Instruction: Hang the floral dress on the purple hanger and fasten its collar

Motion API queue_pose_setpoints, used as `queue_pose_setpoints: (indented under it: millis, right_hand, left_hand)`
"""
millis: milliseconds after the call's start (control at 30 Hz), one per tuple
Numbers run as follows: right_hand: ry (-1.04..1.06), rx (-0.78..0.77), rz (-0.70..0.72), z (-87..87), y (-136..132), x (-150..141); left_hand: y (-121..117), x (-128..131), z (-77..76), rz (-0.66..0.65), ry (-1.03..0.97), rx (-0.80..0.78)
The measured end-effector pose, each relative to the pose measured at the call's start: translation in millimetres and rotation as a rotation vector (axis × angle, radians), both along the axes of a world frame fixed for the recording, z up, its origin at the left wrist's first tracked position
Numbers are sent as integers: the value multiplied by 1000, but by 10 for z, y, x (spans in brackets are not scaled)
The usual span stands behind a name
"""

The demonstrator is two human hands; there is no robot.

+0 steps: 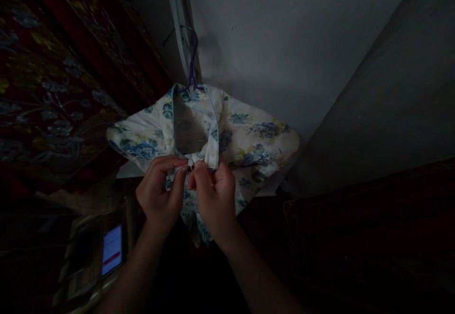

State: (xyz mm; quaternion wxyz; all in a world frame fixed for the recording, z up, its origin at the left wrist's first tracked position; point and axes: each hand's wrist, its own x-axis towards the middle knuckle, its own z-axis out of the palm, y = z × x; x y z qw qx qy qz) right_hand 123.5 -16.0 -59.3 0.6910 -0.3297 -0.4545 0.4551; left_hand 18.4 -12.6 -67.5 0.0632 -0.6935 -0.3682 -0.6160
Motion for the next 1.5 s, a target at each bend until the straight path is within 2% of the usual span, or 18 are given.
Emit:
queue_pose_setpoints:
  millis: [133, 233, 367, 433, 500, 567, 667, 767, 833, 1133, 1333, 1500]
  right_hand:
    - [28, -8, 16, -19, -1, 9]
    - [15, 61, 9, -50, 2, 76]
    - [-162, 165, -9, -55, 59, 191]
    - [-253, 207, -10, -4, 106, 234]
    - [-293, 209, 40, 84, 147, 260]
    - [-278, 163, 127, 180, 165, 272]
    - [-242, 102, 228, 269, 153, 284]
    - [-285, 80, 242, 268, 138, 309]
    - [-316, 55, 236, 266, 154, 332]
    - [-211, -1, 147, 560, 436, 290]
    - [-82, -24, 170, 414, 357, 253]
    - [-132, 31, 216, 349, 236, 281]
  left_hand:
    - [1, 35, -54, -1, -82, -14]
    - [-7, 20, -6, -27, -116, -37]
    - [-7, -48, 243, -115, 62, 0]
    - [13, -77, 383, -154, 167, 12]
    - [52, -80, 460, -176, 190, 44]
    - [107, -51, 439, -195, 52, 101]
    - [190, 34, 257, -195, -226, 147]
    - [232, 127, 67, -157, -179, 3]
    - [239, 189, 11, -142, -157, -93]
    - [304, 425, 56, -91, -375, -144]
    - [300, 399, 41, -138, -393, -227]
    - [263, 307, 106, -113, -216, -188]
